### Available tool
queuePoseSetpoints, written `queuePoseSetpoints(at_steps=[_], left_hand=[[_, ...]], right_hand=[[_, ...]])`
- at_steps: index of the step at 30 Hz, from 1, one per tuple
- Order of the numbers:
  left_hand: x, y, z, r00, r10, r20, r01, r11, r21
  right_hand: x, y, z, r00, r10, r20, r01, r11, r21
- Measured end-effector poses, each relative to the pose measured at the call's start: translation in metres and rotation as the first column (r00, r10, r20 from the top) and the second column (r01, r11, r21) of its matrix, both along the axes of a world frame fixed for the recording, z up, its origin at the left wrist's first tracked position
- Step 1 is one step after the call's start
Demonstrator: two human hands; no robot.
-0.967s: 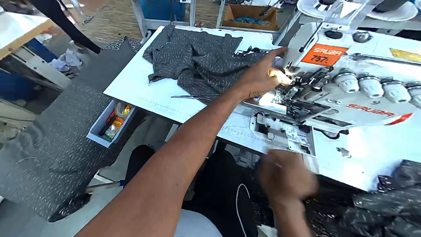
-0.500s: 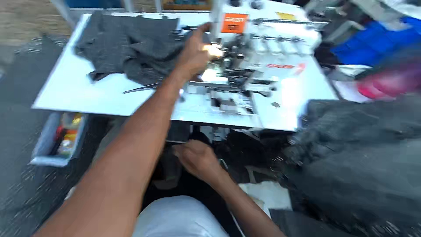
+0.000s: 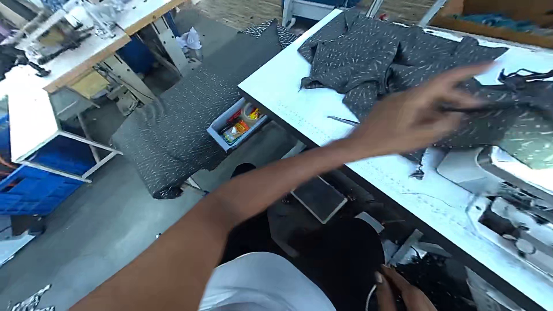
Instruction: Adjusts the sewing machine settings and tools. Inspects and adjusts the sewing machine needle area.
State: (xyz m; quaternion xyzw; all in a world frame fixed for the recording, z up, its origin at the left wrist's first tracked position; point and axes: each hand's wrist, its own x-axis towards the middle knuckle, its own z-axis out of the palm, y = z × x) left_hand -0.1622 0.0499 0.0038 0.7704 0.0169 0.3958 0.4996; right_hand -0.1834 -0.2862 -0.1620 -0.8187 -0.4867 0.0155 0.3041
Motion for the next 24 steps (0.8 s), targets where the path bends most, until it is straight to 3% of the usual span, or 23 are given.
queuePoseSetpoints(at_steps=[2,4,7,11,13,16,19,24], left_hand=[[-0.081,0.056,-0.018,0.944,0.255,-0.208,-0.231,0.964,0.133],[-0.160,0.111,-0.032,0.706,0.536,-0.463,-0.406,0.842,0.356],[-0.242,0.163,-0.042,0.319,0.686,-0.654,-0.426,0.720,0.547],[-0.256,0.181,-0.059,0.033,0.705,-0.709,-0.263,0.690,0.674],[-0.246,0.179,-0.064,-0.036,0.708,-0.706,-0.154,0.694,0.703],[-0.240,0.175,-0.061,-0.053,0.721,-0.691,-0.015,0.692,0.722],[-0.235,0.181,-0.066,-0.027,0.725,-0.688,0.121,0.685,0.718],[-0.233,0.206,-0.071,-0.105,0.681,-0.724,0.244,0.724,0.645]], right_hand=[[0.001,-0.004,-0.004,1.000,-0.013,-0.009,0.013,1.000,-0.012],[0.003,-0.004,-0.008,1.000,-0.014,-0.010,0.014,1.000,-0.006],[0.006,0.008,-0.013,0.999,0.032,-0.001,-0.032,0.999,0.017],[0.006,0.042,-0.004,0.978,0.127,0.166,-0.133,0.991,0.021],[0.000,0.058,0.004,0.959,0.150,0.240,-0.167,0.985,0.049],[-0.010,0.066,0.013,0.961,0.115,0.251,-0.144,0.984,0.101],[-0.013,0.047,0.005,0.975,0.032,0.219,-0.053,0.994,0.092],[-0.014,0.020,-0.013,0.980,-0.050,0.191,0.034,0.995,0.088]])
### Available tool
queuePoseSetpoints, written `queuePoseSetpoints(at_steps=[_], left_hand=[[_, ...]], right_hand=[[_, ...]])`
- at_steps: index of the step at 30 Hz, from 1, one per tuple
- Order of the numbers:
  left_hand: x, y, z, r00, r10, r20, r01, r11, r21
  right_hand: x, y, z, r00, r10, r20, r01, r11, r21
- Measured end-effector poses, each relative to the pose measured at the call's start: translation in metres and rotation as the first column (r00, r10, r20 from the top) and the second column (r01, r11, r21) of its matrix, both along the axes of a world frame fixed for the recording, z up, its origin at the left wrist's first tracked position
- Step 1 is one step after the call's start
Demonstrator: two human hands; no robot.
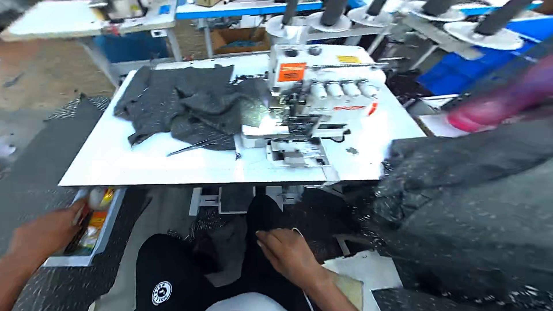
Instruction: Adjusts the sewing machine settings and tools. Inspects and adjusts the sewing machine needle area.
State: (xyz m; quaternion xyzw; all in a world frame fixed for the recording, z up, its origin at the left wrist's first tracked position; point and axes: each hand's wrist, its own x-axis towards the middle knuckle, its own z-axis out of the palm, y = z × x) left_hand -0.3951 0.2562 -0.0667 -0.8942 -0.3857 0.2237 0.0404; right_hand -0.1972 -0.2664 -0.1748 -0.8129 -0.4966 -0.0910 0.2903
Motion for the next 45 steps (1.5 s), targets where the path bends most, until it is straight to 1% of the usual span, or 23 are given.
queuePoseSetpoints(at_steps=[3,7,9,11,14,16,18,20,24,27,31,35,38,39,45], left_hand=[[-0.001,-0.001,-0.005,0.999,-0.023,-0.034,0.023,1.000,0.017],[-0.012,0.006,-0.014,0.993,-0.115,-0.034,0.116,0.992,0.053],[-0.015,0.012,-0.019,0.992,-0.129,-0.009,0.130,0.990,0.050],[-0.013,0.013,-0.021,0.996,-0.089,0.009,0.089,0.995,0.043],[0.003,0.002,-0.020,0.997,0.061,0.038,-0.062,0.998,0.024],[0.011,0.001,-0.025,0.987,0.140,0.076,-0.143,0.989,0.039],[0.016,0.000,-0.028,0.979,0.186,0.088,-0.192,0.979,0.065],[0.020,-0.006,-0.026,0.979,0.186,0.079,-0.194,0.976,0.102],[0.025,-0.027,-0.017,0.998,0.067,0.022,-0.070,0.975,0.211],[0.024,-0.032,-0.019,1.000,0.029,0.009,-0.031,0.969,0.245],[0.026,-0.039,-0.023,0.995,0.079,0.067,-0.094,0.962,0.256],[0.028,-0.043,-0.029,0.968,0.186,0.167,-0.223,0.945,0.241],[0.029,-0.035,-0.036,0.927,0.251,0.280,-0.307,0.935,0.178],[0.030,-0.033,-0.038,0.917,0.270,0.292,-0.326,0.931,0.164],[0.035,-0.034,-0.041,0.922,0.321,0.218,-0.353,0.927,0.127]], right_hand=[[0.000,-0.006,-0.005,1.000,-0.026,-0.016,0.026,1.000,0.010],[0.003,-0.008,-0.006,0.999,-0.042,-0.014,0.042,0.999,0.018],[0.006,-0.008,-0.006,0.999,-0.042,-0.017,0.042,0.999,0.021],[0.008,-0.008,-0.007,0.999,-0.032,-0.036,0.033,0.999,0.023],[0.008,-0.007,-0.009,0.998,-0.016,-0.059,0.018,0.999,0.035],[0.007,-0.006,-0.009,0.997,-0.011,-0.072,0.014,0.999,0.039],[0.004,-0.006,-0.009,0.995,-0.012,-0.094,0.016,0.999,0.037],[0.001,-0.008,-0.011,0.993,-0.020,-0.115,0.024,0.999,0.030],[-0.003,-0.012,-0.018,0.987,-0.037,-0.157,0.042,0.999,0.030],[-0.006,-0.012,-0.022,0.984,-0.024,-0.179,0.030,0.999,0.029],[-0.008,-0.007,-0.024,0.980,0.004,-0.197,0.000,1.000,0.016],[-0.009,-0.004,-0.024,0.978,0.023,-0.207,-0.022,1.000,0.007],[-0.010,-0.005,-0.027,0.974,0.032,-0.222,-0.036,0.999,-0.011],[-0.010,-0.005,-0.028,0.974,0.034,-0.226,-0.039,0.999,-0.016],[-0.013,-0.008,-0.032,0.968,0.011,-0.253,-0.022,0.999,-0.041]])
